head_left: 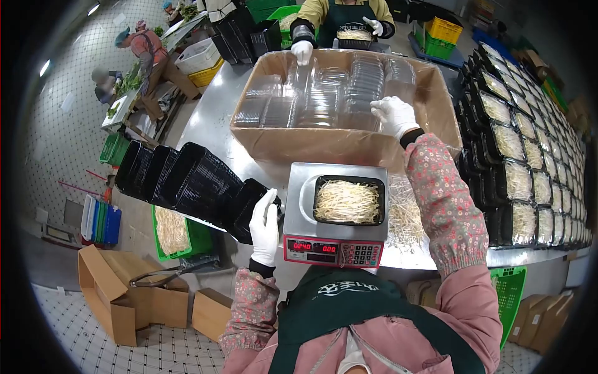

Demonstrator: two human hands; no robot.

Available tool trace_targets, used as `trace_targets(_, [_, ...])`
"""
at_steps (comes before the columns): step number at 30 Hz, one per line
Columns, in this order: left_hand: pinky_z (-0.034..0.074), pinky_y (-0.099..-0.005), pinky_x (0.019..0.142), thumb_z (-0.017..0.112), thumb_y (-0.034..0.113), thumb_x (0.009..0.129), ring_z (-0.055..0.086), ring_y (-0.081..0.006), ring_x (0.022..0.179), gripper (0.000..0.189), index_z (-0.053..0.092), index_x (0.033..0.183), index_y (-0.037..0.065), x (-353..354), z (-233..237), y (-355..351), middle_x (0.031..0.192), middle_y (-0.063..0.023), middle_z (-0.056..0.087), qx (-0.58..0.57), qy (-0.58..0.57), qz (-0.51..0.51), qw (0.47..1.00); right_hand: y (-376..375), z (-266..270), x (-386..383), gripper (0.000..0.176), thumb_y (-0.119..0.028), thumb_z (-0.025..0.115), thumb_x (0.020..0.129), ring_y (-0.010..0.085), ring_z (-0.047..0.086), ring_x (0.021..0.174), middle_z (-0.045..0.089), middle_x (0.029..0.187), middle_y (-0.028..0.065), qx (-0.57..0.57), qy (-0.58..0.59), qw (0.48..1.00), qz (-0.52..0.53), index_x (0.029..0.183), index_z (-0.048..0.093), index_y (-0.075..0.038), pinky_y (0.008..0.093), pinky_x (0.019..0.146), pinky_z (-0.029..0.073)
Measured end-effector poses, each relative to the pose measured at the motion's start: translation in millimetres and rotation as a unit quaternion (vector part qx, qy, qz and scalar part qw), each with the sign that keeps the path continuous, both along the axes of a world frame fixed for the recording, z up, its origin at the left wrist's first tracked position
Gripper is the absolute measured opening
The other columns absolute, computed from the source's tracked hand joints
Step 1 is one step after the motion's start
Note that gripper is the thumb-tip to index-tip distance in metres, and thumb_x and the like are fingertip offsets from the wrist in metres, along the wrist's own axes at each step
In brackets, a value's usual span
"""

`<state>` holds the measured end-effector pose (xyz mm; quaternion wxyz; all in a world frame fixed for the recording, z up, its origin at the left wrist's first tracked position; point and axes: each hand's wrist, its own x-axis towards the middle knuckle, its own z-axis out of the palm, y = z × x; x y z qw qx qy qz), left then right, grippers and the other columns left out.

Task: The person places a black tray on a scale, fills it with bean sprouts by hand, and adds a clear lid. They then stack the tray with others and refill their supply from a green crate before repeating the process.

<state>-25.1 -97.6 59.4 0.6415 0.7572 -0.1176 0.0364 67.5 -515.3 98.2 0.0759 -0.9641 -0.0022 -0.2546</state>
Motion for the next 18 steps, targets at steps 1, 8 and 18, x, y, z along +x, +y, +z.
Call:
trace_targets(1, [0.044,-0.031,0.101,0.049,0.004,0.098,0.058,-0.0207,0.117,0.032,0.057,0.128,-0.003,2.5,0.5,-3.4,0.126,-0.0144,0.062,-0.026,0.013,-0.007,1.0,-3.4,4.6,-6.2,0.021,-0.028,0.066,0.087,0.0253,0.063,0.092,0.068,0.095,0.0047,-0.02,-0.031,0.999,0.005,0.106,0.072,-0.021,0.039,0.076,0.054])
trace_targets(8, [0.049,-0.0315,0.093,0.05,0.015,0.102,0.056,-0.023,0.121,0.044,0.043,0.142,-0.001,1.2,30.5,-33.9,0.137,-0.0171,0.052,-0.128,0.07,-0.06,0.987,18.4,85.9,-88.6,0.02,-0.02,0.067,0.089,0.0215,0.065,0.087,0.067,0.097,0.0041,0.136,-0.168,0.976,-0.022,0.108,0.071,-0.016,0.0288,0.074,0.052])
trace_targets(18, [0.051,-0.0228,0.057,0.056,0.008,0.095,0.061,-0.0116,0.066,0.038,0.052,0.131,-0.003,-16.5,28.7,-64.3,0.09,-0.0116,0.068,-0.144,0.139,-0.104,0.974,121.0,-4.0,-215.1,0.042,-0.005,0.06,0.093,0.0055,0.056,0.065,0.058,0.087,-0.0004,0.733,0.038,0.673,0.091,0.133,0.048,-0.006,0.0194,0.053,0.048])
